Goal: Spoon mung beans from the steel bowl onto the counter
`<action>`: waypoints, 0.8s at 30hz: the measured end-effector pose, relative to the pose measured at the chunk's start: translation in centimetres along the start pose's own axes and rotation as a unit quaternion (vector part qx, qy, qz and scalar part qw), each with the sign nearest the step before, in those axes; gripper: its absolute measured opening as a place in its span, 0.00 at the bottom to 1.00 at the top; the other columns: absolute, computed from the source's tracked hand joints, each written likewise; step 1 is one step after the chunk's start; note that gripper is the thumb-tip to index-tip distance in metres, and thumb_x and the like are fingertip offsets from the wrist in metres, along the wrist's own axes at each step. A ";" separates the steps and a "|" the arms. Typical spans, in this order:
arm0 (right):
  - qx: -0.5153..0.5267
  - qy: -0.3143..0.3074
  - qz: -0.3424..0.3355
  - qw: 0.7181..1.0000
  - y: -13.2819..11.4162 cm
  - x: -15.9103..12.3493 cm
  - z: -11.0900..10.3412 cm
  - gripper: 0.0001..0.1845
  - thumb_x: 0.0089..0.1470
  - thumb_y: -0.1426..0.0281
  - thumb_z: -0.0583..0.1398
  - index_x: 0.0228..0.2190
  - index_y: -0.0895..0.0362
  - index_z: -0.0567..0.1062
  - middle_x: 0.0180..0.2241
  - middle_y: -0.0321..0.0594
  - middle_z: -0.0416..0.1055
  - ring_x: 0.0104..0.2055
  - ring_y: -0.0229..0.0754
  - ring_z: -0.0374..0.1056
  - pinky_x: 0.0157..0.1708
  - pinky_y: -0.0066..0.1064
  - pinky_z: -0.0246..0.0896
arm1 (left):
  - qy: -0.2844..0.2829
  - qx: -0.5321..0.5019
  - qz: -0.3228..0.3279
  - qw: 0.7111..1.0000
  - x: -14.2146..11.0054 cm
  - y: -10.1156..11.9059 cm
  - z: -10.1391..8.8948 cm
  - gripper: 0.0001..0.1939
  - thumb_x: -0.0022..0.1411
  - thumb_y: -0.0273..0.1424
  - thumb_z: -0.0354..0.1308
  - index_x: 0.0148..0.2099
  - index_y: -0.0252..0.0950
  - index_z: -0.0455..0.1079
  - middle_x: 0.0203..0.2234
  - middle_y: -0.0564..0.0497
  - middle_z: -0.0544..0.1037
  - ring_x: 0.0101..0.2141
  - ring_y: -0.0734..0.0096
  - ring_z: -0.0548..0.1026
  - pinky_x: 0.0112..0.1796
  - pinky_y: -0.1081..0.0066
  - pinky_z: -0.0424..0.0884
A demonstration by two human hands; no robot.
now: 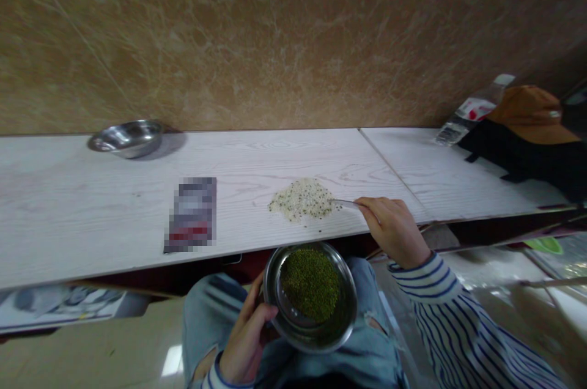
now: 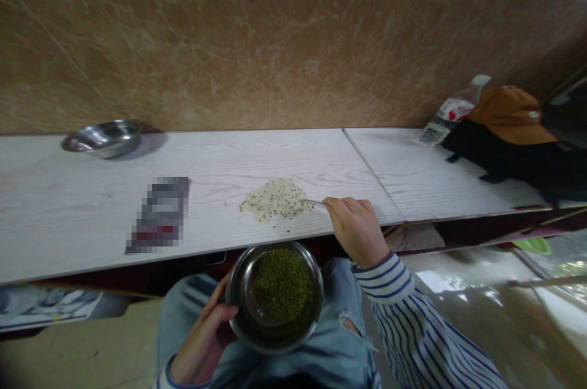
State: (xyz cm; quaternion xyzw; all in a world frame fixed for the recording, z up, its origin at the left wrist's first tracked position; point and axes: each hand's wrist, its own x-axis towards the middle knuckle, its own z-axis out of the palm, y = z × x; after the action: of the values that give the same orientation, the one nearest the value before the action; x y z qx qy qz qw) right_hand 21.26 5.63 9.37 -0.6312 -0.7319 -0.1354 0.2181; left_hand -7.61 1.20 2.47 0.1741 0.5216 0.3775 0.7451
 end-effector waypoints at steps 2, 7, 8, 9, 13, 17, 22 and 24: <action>-0.014 -0.007 0.002 1.000 -0.2 0.0 -0.1 0.12 0.61 0.70 0.51 0.40 0.57 0.73 0.37 0.43 0.76 0.40 0.42 0.70 0.41 0.35 0.56 | 0.002 -0.001 0.002 1.000 0.0 -0.1 0.0 0.36 0.45 0.27 0.58 0.59 0.43 0.61 0.46 0.48 0.75 0.38 0.60 0.72 0.30 0.66 0.68; -0.010 -0.011 -0.013 1.000 -1.0 -0.3 -0.6 0.12 0.61 0.70 0.51 0.40 0.57 0.73 0.36 0.43 0.76 0.38 0.41 0.70 0.40 0.34 0.55 | 0.003 -0.003 0.008 1.000 0.2 -0.2 0.0 0.36 0.44 0.28 0.58 0.59 0.42 0.62 0.43 0.47 0.75 0.37 0.59 0.71 0.29 0.65 0.67; -0.008 -0.012 -0.017 1.000 -1.1 -0.4 -0.7 0.11 0.61 0.71 0.51 0.40 0.57 0.73 0.36 0.42 0.76 0.38 0.41 0.70 0.40 0.34 0.55 | 0.003 -0.003 0.009 1.000 0.1 -0.2 0.1 0.36 0.44 0.28 0.58 0.59 0.42 0.62 0.43 0.47 0.75 0.37 0.59 0.71 0.29 0.65 0.67; -0.005 -0.014 -0.021 1.000 -1.3 -0.4 -0.8 0.11 0.61 0.71 0.51 0.40 0.57 0.73 0.35 0.42 0.76 0.38 0.41 0.70 0.41 0.34 0.55 | 0.002 -0.003 0.010 1.000 0.1 -0.2 0.1 0.35 0.45 0.27 0.58 0.59 0.42 0.62 0.43 0.47 0.75 0.37 0.59 0.71 0.29 0.65 0.67; 0.007 -0.021 -0.029 0.999 -1.6 -0.7 -1.3 0.11 0.61 0.70 0.52 0.40 0.57 0.73 0.35 0.40 0.76 0.38 0.40 0.70 0.41 0.33 0.54 | 0.002 -0.003 0.009 1.000 -0.1 0.0 0.2 0.35 0.46 0.26 0.57 0.59 0.42 0.61 0.43 0.48 0.74 0.38 0.60 0.70 0.28 0.66 0.67; -0.018 0.005 -0.009 1.000 -0.8 -0.8 -1.4 0.11 0.61 0.70 0.52 0.40 0.57 0.73 0.35 0.41 0.76 0.38 0.41 0.70 0.40 0.34 0.55 | 0.005 0.002 0.006 1.000 -0.3 0.1 0.4 0.35 0.46 0.27 0.57 0.59 0.42 0.61 0.43 0.48 0.74 0.39 0.58 0.70 0.27 0.67 0.66; -0.069 0.007 0.019 0.997 0.4 -0.8 -1.2 0.11 0.60 0.72 0.52 0.40 0.58 0.73 0.35 0.42 0.76 0.37 0.43 0.71 0.39 0.35 0.55 | 0.014 0.002 0.009 1.000 -0.3 0.0 0.4 0.37 0.44 0.29 0.59 0.60 0.42 0.61 0.44 0.48 0.75 0.40 0.56 0.71 0.29 0.65 0.67; -0.072 -0.003 0.018 0.997 0.4 -0.8 -1.2 0.11 0.60 0.72 0.52 0.40 0.58 0.73 0.35 0.42 0.76 0.37 0.43 0.71 0.39 0.35 0.55 | 0.014 0.000 0.006 1.000 -0.2 0.0 0.3 0.38 0.43 0.28 0.59 0.60 0.42 0.61 0.44 0.48 0.75 0.39 0.57 0.71 0.29 0.65 0.66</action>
State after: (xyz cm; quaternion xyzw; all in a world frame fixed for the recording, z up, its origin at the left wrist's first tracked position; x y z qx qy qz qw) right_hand 21.94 4.43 9.96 -0.6585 -0.7097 -0.1816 0.1724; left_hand -7.34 1.08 2.67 0.1716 0.5311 0.3841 0.7355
